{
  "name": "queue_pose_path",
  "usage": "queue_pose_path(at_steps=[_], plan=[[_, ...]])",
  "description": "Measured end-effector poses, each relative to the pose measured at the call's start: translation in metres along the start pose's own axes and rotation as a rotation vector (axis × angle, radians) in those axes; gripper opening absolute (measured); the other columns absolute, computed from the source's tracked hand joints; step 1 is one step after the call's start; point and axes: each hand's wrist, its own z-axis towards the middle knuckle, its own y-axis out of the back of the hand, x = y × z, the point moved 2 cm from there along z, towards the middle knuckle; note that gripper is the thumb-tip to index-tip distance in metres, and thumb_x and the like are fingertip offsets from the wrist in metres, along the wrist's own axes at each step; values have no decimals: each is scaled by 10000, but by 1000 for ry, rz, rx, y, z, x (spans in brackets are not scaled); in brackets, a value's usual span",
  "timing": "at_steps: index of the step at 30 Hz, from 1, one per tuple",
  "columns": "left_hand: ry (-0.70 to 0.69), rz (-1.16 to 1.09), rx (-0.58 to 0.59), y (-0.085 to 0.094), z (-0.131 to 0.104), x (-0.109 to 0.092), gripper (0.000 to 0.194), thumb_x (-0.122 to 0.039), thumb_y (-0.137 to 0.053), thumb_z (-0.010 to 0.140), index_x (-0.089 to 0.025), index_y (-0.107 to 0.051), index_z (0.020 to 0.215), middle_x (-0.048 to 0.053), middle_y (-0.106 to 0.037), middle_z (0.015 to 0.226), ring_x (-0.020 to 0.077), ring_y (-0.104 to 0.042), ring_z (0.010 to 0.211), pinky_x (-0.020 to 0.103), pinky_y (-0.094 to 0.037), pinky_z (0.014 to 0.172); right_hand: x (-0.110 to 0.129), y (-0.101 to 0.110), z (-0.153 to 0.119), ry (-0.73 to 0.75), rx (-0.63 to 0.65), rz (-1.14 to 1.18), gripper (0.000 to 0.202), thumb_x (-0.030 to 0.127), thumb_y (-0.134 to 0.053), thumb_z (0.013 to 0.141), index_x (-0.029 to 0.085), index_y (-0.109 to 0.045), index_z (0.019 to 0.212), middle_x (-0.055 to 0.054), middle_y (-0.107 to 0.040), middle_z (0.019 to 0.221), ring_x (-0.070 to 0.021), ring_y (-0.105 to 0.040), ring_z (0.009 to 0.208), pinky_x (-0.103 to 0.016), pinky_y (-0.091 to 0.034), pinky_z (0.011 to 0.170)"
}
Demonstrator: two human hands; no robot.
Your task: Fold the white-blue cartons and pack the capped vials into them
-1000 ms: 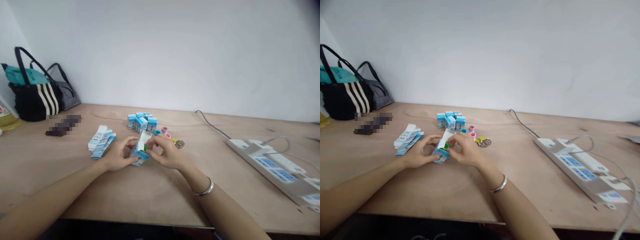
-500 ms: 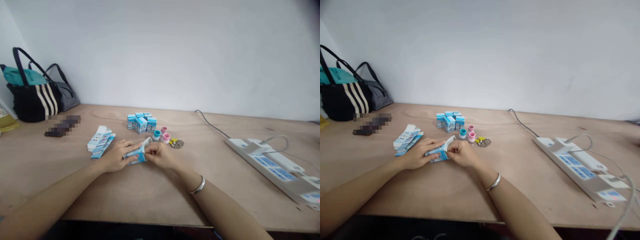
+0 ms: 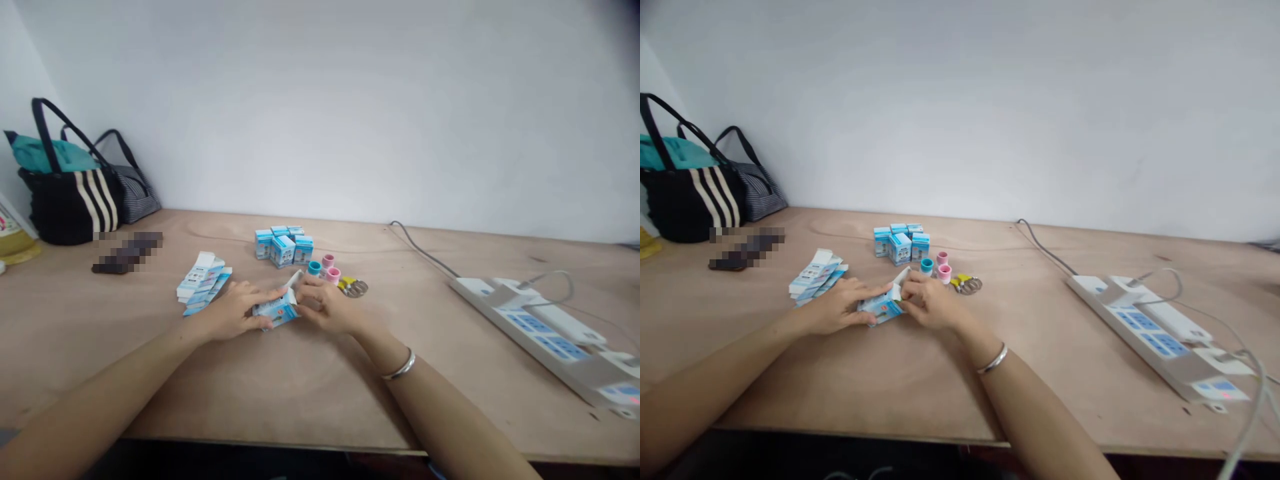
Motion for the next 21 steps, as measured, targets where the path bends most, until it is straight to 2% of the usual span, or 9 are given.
queue_pose_path(at_steps=[5, 9, 13, 16, 18, 21], plan=[[0, 32, -70, -8, 1, -3, 585, -482, -526, 834, -300, -372, 1368, 64, -637, 981, 222, -577, 919, 360, -368, 872, -3, -3, 0, 10, -3, 37, 125, 196, -518, 835, 174, -521, 712, -64, -519, 931, -143, -515, 800, -291, -452, 737], [9, 48, -53, -8, 1, 0, 585, -486, -529, 828, -300, -382, 1363, 45, -629, 890, 200, -587, 837, 331, -380, 825, -6, 0, 0, -3, 5, 74, 145, 207, -543, 822, 174, -524, 683, -59, -530, 884, -143, -519, 776, -279, -456, 694], [45, 81, -23, 0, -4, 8, 545, -469, -537, 828, -318, -418, 1338, 60, -641, 982, 214, -585, 897, 368, -349, 871, -12, 16, -4, -106, -37, 40, 171, 220, -573, 789, 170, -521, 635, -46, -535, 796, -137, -520, 702, -254, -439, 602], [68, 107, -31, 6, -7, 13, 496, -447, -521, 844, -323, -442, 1317, 69, -642, 1045, 229, -573, 988, 462, -245, 986, -14, 31, -7, -171, -100, -23, 166, 225, -580, 774, 168, -534, 626, -43, -532, 794, -123, -515, 652, -238, -425, 558], [75, 110, -39, 7, -7, 15, 489, -438, -515, 850, -322, -437, 1318, 68, -636, 1080, 234, -558, 1038, 498, -173, 1030, -15, 36, -8, -181, -153, -96, 128, 226, -580, 770, 169, -562, 657, -47, -535, 831, -115, -519, 641, -238, -426, 565], [86, 84, -36, 5, -6, 17, 513, -434, -522, 844, -319, -411, 1332, 66, -619, 1134, 239, -538, 1088, 505, -139, 1055, -14, 38, -8, -188, -190, -238, 82, 220, -567, 776, 173, -599, 716, -57, -557, 891, -119, -545, 663, -250, -432, 619]])
